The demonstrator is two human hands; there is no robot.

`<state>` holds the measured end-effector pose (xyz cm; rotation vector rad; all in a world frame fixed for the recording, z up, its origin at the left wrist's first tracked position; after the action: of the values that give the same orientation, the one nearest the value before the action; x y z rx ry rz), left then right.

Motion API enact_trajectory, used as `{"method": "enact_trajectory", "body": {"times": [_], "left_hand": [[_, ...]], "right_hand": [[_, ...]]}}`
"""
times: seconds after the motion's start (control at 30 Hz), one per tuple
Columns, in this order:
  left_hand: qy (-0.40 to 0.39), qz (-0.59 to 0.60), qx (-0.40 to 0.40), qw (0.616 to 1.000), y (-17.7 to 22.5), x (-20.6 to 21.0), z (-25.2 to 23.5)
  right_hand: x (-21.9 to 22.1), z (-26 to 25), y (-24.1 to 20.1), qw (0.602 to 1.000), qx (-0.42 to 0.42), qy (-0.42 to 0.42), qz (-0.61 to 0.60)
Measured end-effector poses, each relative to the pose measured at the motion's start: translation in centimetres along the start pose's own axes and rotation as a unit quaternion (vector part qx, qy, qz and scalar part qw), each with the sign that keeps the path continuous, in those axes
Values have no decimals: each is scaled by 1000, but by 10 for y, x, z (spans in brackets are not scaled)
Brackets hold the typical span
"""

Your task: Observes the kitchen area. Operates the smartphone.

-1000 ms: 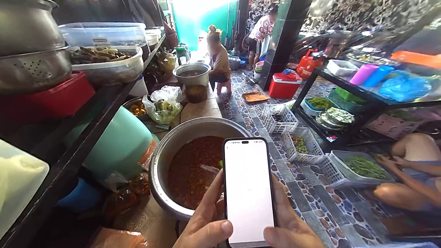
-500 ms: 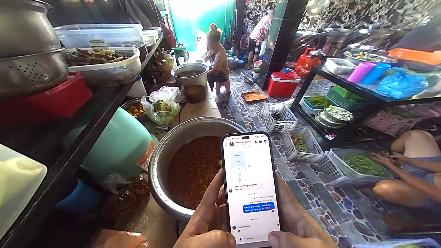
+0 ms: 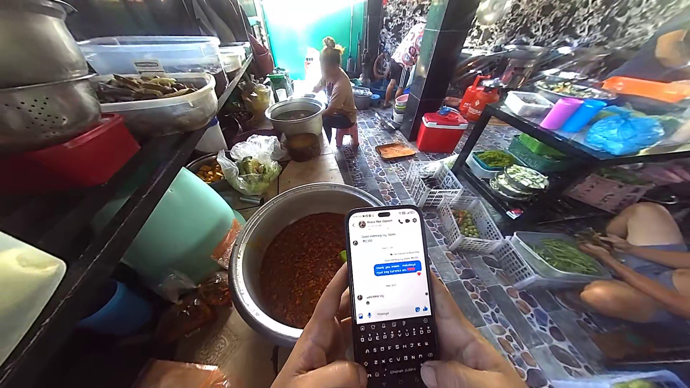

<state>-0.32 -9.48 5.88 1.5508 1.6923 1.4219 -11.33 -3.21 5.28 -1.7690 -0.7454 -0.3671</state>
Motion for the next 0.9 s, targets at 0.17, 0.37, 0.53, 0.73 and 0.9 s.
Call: {"method": "enact_trajectory", "body": {"times": [0.17, 0.37, 0.53, 0.73, 0.9], "left_hand": [[6, -16, -4, 1000, 1, 1, 1], [12, -17, -8, 1000, -2, 1, 2], [43, -48, -6, 998, -4, -1, 1], [49, -58, -2, 997, -5, 0, 1], [25, -42, 5, 999, -4, 3, 1]], "right_hand": [[-5, 2, 4, 1000, -7, 4, 1], [-6, 3, 6, 999, -12, 18, 28], [-7, 4, 6, 999, -22, 10, 28], [-6, 5, 5, 999, -18, 17, 28], [-7, 7, 5, 998, -16, 38, 49]]}}
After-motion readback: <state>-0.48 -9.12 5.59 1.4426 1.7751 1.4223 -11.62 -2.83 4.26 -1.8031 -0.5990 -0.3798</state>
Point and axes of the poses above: each hand's wrist, its own z-axis away from the middle knuckle, its own x-axis out of the palm, y = z × x, the point moved 9 cm from there along -z, towards the middle knuckle, and after that the axes turned 7 degrees about -z, right-handed, at the moved point
